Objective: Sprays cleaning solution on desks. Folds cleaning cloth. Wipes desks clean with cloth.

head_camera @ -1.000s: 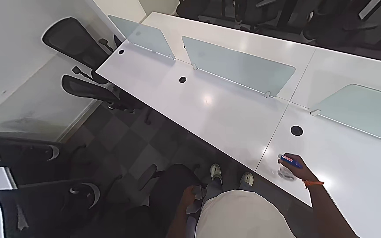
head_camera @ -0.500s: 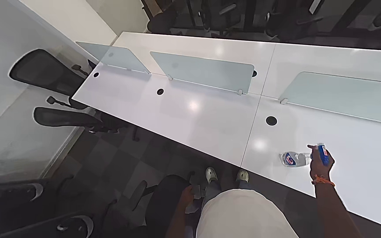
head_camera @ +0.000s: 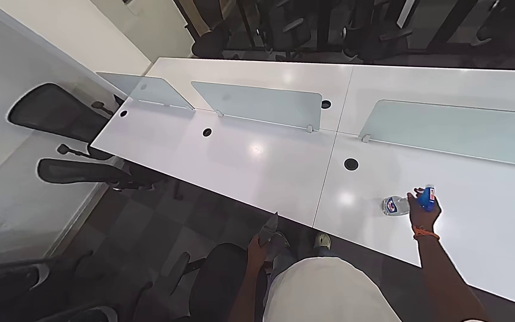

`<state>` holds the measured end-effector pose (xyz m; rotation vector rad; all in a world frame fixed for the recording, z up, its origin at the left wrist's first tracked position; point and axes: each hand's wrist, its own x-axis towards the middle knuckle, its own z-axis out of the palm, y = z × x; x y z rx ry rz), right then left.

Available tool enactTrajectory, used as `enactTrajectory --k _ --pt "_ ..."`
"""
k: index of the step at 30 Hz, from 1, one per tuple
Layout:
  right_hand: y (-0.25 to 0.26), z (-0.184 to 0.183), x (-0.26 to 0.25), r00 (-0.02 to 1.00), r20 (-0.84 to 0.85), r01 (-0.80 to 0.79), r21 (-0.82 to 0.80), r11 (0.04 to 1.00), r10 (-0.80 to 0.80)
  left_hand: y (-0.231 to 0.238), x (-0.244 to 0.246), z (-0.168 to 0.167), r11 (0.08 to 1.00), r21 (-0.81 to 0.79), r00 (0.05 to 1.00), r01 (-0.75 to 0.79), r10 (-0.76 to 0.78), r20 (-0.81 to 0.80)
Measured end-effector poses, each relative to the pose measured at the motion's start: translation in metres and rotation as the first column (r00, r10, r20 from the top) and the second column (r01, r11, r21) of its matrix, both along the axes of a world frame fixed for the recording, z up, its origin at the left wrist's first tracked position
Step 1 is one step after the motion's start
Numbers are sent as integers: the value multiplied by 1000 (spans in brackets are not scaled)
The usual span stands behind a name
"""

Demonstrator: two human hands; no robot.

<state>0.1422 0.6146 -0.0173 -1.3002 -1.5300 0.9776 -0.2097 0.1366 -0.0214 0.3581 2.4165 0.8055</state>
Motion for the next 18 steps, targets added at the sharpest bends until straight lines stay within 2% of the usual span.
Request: enactTrajectory --k 3,6,8,10,11,13,16,18 --pt "-12 -11 8 990 126 -44 -142 989 62 22 7 5 998 22 998 52 -52 31" --pt "-36 -17 14 970 238 24 -277 961 44 46 14 14 991 97 993 91 -98 63" --pt "-63 -25 19 960 280 104 -395 913 12 62 21 17 979 174 989 104 -120 83" --pt "-95 -39 21 954 295 122 -551 825 56 80 29 22 960 257 982 114 -148 119" --pt "-110 -46 20 948 288 75 -616 784 136 88 33 26 948 297 975 117 -167 149" --pt "-138 -60 12 920 195 -118 -690 714 341 105 41 34 921 366 958 134 -215 190" --pt "-164 -53 -18 828 -58 -456 -650 608 558 127 51 58 844 507 922 175 -321 216" --pt "-171 -29 -42 717 -253 -652 -572 498 649 137 55 88 760 638 880 124 -382 284"
